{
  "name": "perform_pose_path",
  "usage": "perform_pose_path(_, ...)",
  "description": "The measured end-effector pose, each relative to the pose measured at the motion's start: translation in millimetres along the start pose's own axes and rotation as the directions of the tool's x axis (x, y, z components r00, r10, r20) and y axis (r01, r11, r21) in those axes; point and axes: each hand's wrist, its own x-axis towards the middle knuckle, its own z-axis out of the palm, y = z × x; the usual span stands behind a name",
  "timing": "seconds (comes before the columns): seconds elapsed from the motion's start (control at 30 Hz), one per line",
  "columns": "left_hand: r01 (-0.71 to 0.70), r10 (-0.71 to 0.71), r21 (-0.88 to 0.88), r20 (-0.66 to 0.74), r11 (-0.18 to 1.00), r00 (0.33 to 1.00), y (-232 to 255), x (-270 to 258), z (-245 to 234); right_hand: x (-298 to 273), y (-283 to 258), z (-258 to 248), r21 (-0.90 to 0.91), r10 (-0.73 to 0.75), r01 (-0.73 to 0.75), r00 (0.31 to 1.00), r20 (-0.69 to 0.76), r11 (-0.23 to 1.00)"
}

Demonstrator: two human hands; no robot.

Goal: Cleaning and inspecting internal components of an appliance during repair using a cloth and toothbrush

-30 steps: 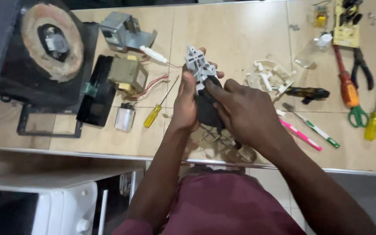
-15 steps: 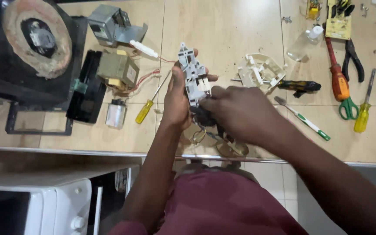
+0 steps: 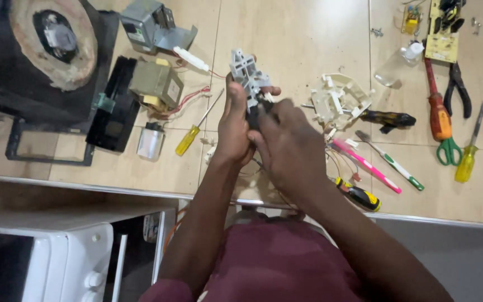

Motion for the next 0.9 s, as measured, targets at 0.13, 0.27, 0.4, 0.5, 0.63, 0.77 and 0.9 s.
perform_pose_path(0.13,-0.076,0.086,-0.109,0.089,0.991,0.992,-23,9,-17,2,33,8,0.009,-0.206,0.207,0.978,-0.024,0.978)
perform_pose_path(0.27,-0.134,0.144,-0.063,0.204,0.989,0.968,-24,7,-20,8,17,-8,0.61,0.003,0.053,0.996,-0.09,0.791)
perform_pose_path(0.4,-0.184,0.17,0.109,0.126,0.977,0.977,-6,-4,-17,-6,7,-10,0.167,-0.131,0.136,0.991,-0.037,0.977)
perform_pose_path(0.5,-0.134,0.129,0.01,0.204,0.991,0.97,-20,-7,-19,-2,16,-21,-0.077,-0.167,0.173,0.983,0.079,0.982)
perform_pose_path(0.63,-0.006,0.094,-0.335,0.247,0.942,0.965,-46,5,-30,8,27,-44,0.195,-0.064,0.017,0.969,0.237,0.981)
perform_pose_path(0.77,-0.14,0.21,-0.322,0.194,0.936,0.958,-45,7,-31,11,20,-38,0.509,-0.067,0.111,0.992,-0.103,0.853)
perform_pose_path(0.9,-0.176,0.175,0.024,0.045,0.984,0.984,-51,-2,-32,7,-8,-17,0.459,0.086,-0.042,0.993,-0.076,0.887)
